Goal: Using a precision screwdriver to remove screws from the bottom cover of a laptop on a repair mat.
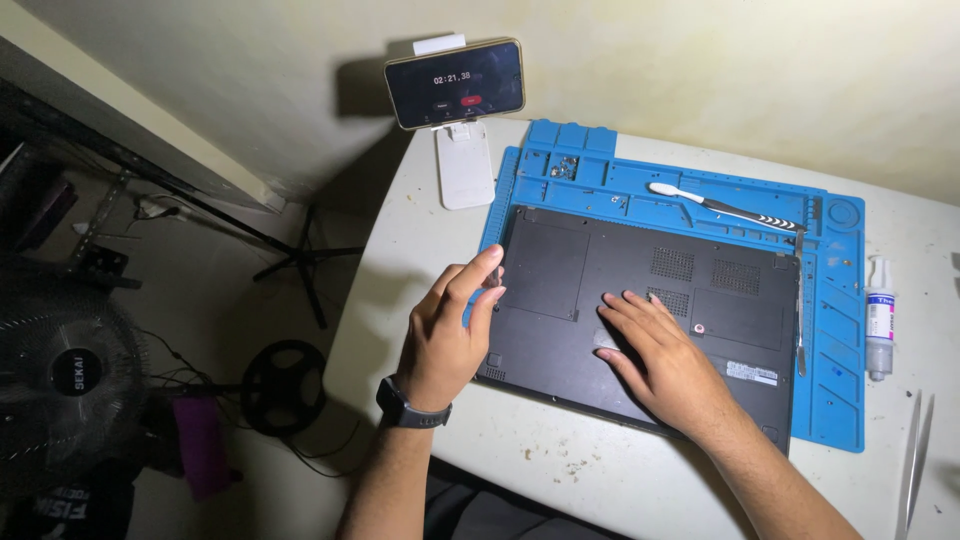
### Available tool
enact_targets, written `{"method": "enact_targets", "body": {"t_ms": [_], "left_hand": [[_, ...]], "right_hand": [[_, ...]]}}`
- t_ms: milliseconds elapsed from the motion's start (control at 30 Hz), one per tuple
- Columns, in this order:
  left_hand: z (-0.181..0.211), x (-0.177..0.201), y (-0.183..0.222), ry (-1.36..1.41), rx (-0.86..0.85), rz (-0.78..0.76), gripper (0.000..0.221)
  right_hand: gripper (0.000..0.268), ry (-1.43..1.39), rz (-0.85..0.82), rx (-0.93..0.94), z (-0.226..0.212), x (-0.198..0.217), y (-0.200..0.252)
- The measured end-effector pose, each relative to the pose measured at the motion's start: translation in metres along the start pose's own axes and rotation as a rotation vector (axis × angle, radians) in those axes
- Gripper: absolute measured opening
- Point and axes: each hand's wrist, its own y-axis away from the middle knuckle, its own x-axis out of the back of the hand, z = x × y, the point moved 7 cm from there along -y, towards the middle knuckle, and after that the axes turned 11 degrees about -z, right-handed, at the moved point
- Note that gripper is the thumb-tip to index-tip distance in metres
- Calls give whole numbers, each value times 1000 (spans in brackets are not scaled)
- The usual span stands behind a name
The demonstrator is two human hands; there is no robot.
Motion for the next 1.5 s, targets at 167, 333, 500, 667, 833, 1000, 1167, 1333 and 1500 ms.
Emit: {"method": "enact_targets", "body": {"t_ms": [167, 333, 500, 667, 833, 1000, 1167, 1333, 1500], "left_hand": [[-15, -6, 10, -167, -18, 86, 56], [8, 8, -4, -29, -10, 29, 50], [7, 5, -5, 85, 55, -55, 42], [-7, 0, 4, -98, -9, 42, 52], [-6, 0, 5, -126, -26, 76, 60], [12, 9, -5, 67, -4, -29, 48], [2, 4, -1, 77, 54, -106, 47], [-11, -3, 6, -46, 14, -64, 52], [-10, -1, 5, -91, -13, -34, 57]], "right_hand": [[45, 1, 3, 0, 0, 0, 0], [46, -3, -3, -4, 0, 1, 0], [46, -6, -12, -8, 0, 0, 0], [47, 13, -4, 2, 2, -1, 1], [46, 8, 2, 3, 1, -1, 1], [47, 10, 10, 8, 1, 0, 1], [47, 7, 5, 5, 1, -1, 1], [47, 14, 6, 8, 2, -1, 1], [46, 7, 3, 7, 0, 0, 1]]}}
